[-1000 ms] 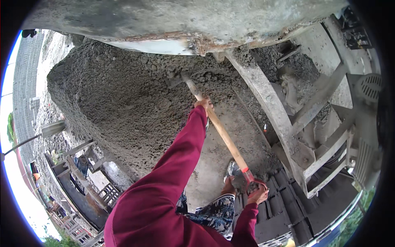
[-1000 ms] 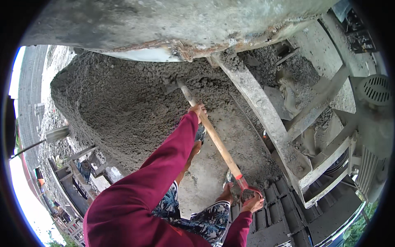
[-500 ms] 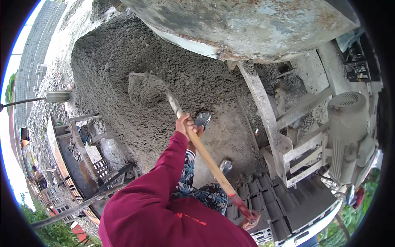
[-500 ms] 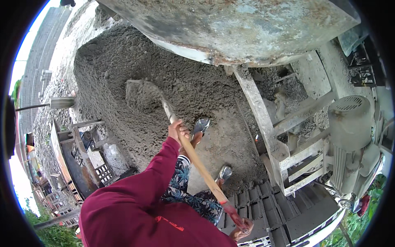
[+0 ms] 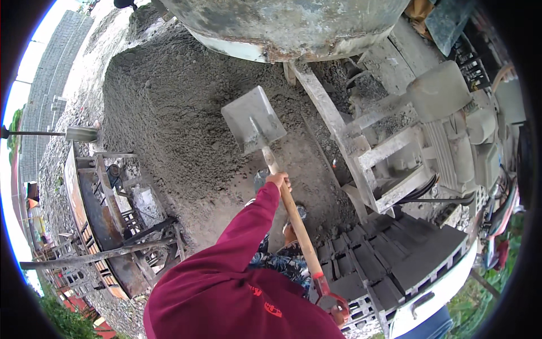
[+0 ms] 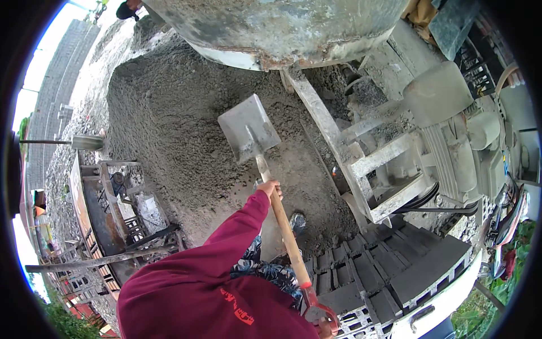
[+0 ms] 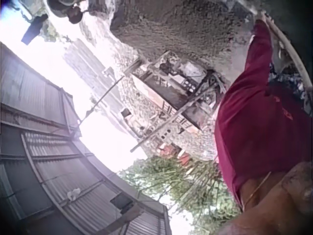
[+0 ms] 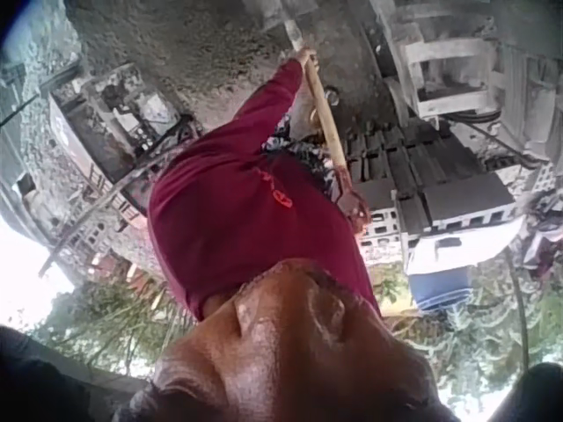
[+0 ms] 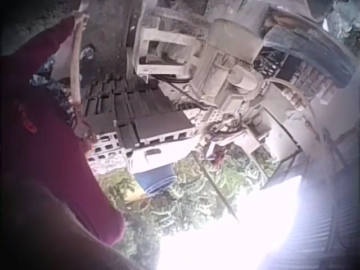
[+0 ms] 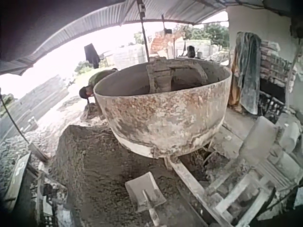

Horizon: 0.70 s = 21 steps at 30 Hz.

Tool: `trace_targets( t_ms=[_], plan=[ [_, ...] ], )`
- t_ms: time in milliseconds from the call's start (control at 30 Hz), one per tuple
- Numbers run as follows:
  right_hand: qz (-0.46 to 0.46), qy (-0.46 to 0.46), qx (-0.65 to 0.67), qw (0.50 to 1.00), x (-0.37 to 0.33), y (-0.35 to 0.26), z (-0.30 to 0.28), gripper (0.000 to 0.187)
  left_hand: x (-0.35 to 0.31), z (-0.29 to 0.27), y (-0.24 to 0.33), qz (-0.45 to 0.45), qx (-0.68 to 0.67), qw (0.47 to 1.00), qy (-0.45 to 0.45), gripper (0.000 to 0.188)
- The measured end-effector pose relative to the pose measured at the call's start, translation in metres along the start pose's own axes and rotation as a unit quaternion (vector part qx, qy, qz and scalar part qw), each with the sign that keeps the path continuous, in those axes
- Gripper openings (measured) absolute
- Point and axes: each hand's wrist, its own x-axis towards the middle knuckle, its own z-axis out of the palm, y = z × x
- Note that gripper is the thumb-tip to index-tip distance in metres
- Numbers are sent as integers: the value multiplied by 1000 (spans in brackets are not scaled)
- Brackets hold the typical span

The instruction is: The person uses a shovel to scoop wet concrete from a pile beneath a mixer and move it to the ground near stacks of hollow blocks.

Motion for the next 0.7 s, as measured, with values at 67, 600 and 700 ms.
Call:
trace_targets(
  t_ms=[67,600,700],
  plan=[
    [61,16,107,992,-17,-13,-18,23,8,20,-30,-21,24,999,-5,15],
    [-128,-24,198,971,41,-157,384,18,8,109,142,-74,-26,993,-84,7],
    [-147,-34,116,982,107,-127,477,15,114,86,213,-28,-52,990,-129,8]
  ],
)
